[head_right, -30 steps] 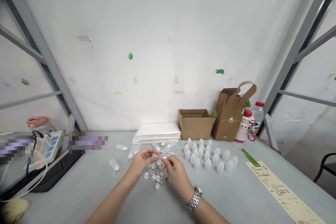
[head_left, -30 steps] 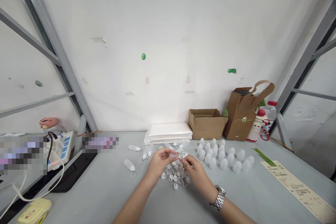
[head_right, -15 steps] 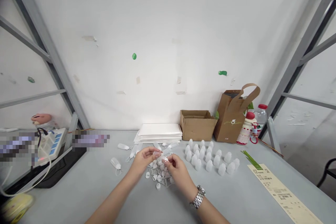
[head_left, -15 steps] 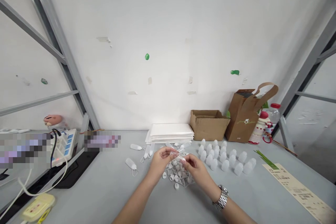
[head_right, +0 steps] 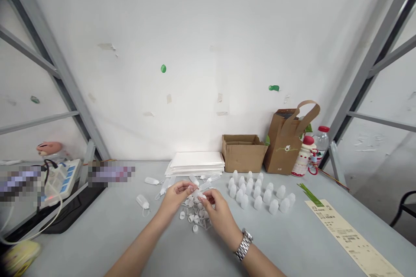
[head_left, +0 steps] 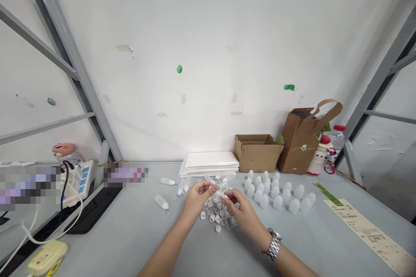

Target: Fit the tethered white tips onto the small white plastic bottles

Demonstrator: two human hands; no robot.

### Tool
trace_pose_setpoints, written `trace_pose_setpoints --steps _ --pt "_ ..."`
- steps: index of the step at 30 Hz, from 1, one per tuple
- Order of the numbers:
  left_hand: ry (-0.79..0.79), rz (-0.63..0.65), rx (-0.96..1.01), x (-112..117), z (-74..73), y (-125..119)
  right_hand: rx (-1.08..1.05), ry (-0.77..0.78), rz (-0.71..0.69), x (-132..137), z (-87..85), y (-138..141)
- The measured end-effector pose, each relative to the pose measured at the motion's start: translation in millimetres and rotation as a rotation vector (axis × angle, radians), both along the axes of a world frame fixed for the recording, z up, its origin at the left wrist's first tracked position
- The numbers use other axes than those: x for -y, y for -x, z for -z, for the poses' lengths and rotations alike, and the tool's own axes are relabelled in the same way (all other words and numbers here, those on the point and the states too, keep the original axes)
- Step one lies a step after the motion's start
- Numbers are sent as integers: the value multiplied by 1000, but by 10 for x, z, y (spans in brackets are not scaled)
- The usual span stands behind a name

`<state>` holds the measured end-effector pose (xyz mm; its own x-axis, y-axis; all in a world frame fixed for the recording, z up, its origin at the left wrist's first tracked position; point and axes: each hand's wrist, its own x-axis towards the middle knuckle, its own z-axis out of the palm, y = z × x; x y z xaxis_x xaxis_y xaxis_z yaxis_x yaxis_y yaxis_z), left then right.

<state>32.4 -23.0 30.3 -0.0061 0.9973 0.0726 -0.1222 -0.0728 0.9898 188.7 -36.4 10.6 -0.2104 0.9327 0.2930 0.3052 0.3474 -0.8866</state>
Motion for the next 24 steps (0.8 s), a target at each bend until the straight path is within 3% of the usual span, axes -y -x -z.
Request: trace_pose_setpoints --steps 10,18,24 --pt "-38 -265 63 -106 93 139 327 -174 69 -54 86 -24" --pt "-29 -200 37 -73 77 57 254 -193 131 -46 37 -38" --pt "-44 -108 -15 -25 27 -5 312 -186 -22 36 -77 -21"
